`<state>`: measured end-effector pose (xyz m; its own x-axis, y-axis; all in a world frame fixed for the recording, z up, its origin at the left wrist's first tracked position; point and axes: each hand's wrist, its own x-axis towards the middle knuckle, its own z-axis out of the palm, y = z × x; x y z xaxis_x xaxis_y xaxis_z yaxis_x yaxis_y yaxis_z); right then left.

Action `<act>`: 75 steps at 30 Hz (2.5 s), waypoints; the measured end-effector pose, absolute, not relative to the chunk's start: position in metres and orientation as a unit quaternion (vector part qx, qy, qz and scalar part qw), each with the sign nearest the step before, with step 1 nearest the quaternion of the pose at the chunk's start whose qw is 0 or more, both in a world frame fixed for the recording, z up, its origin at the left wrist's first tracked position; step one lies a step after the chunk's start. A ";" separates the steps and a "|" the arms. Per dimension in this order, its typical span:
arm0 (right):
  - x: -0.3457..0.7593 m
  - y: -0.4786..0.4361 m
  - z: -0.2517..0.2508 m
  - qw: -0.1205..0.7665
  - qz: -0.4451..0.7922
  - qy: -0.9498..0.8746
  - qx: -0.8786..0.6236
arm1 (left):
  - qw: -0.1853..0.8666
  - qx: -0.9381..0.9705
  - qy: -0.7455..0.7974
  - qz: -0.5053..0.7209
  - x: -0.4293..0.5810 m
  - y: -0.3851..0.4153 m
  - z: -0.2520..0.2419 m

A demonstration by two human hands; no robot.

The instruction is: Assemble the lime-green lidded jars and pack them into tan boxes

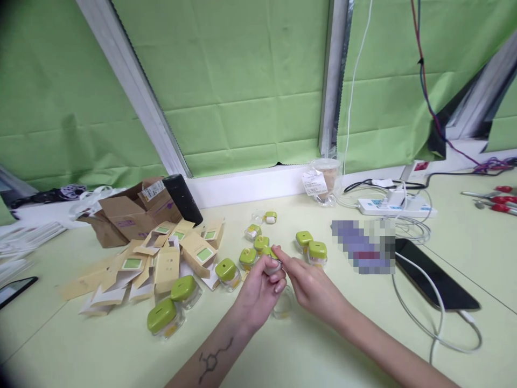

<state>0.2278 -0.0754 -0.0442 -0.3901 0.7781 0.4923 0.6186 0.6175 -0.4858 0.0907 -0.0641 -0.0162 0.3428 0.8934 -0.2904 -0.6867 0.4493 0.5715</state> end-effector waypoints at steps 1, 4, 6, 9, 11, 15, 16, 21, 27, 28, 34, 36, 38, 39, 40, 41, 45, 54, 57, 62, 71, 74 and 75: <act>0.229 -0.074 -0.043 0.360 0.116 -0.824 -0.422 | 0.803 0.174 0.291 0.490 0.092 -0.061 -0.014; 0.232 -0.071 -0.043 0.369 0.127 -0.824 -0.412 | 0.808 0.164 0.294 0.483 0.094 -0.057 -0.012; 0.233 -0.069 -0.045 0.378 0.132 -0.823 -0.403 | 0.808 0.159 0.296 0.485 0.095 -0.056 -0.012; 0.233 -0.067 -0.050 0.398 0.144 -0.813 -0.400 | 0.797 0.156 0.295 0.503 0.098 -0.057 -0.014; 0.233 -0.065 -0.051 0.414 0.155 -0.803 -0.400 | 0.785 0.155 0.293 0.524 0.102 -0.057 -0.013; 0.232 -0.064 -0.052 0.435 0.164 -0.788 -0.404 | 0.767 0.145 0.289 0.554 0.110 -0.057 -0.010; 0.232 -0.063 -0.052 0.437 0.162 -0.785 -0.408 | 0.765 0.142 0.288 0.559 0.112 -0.058 -0.009; 0.236 -0.061 -0.048 0.436 0.164 -0.778 -0.421 | 0.761 0.144 0.270 0.572 0.117 -0.053 -0.009; 0.247 -0.059 -0.033 0.362 0.156 -0.819 -0.416 | 0.815 0.216 0.249 0.476 0.097 -0.044 -0.018; 0.247 -0.061 -0.033 0.353 0.144 -0.824 -0.418 | 0.806 0.235 0.253 0.480 0.093 -0.044 -0.020; 0.233 -0.066 -0.044 0.358 0.092 -0.820 -0.437 | 0.757 0.318 0.260 0.509 0.086 -0.051 -0.033; 0.229 -0.066 -0.048 0.360 0.100 -0.814 -0.445 | 0.746 0.310 0.253 0.532 0.090 -0.054 -0.035; 0.227 -0.065 -0.051 0.362 0.120 -0.808 -0.449 | 0.736 0.292 0.251 0.557 0.095 -0.055 -0.037; 0.227 -0.065 -0.051 0.364 0.132 -0.805 -0.449 | 0.732 0.282 0.250 0.567 0.097 -0.055 -0.039; 0.227 -0.065 -0.052 0.367 0.144 -0.803 -0.448 | 0.731 0.274 0.248 0.575 0.099 -0.055 -0.040; 0.227 -0.064 -0.052 0.370 0.155 -0.800 -0.446 | 0.730 0.267 0.245 0.580 0.101 -0.054 -0.041; 0.226 -0.065 -0.051 0.393 0.190 -0.789 -0.432 | 0.736 0.263 0.238 0.576 0.102 -0.055 -0.044; 0.228 -0.063 -0.037 0.434 0.348 -0.674 -0.486 | 0.722 0.331 0.278 0.541 0.088 -0.060 -0.035; 0.221 -0.063 -0.042 0.439 0.400 -0.628 -0.503 | 0.707 0.367 0.299 0.525 0.083 -0.061 -0.037; 0.209 -0.066 -0.049 0.471 0.498 -0.560 -0.465 | 0.628 0.476 0.382 0.483 0.074 -0.065 -0.046; 0.221 -0.069 -0.034 0.400 0.423 -0.639 -0.503 | 0.570 0.454 0.434 0.530 0.067 -0.058 -0.039; 0.231 -0.073 -0.030 0.333 0.312 -0.742 -0.491 | 0.620 0.375 0.391 0.568 0.065 -0.055 -0.038; 0.233 -0.074 -0.029 0.294 0.292 -0.768 -0.489 | 0.647 0.342 0.364 0.576 0.065 -0.054 -0.039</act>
<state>0.2331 -0.0739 -0.0293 -0.3485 0.9225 0.1661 0.5795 0.3514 -0.7353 0.0649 -0.0537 -0.0387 0.0704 0.9946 -0.0764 -0.4967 0.1014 0.8620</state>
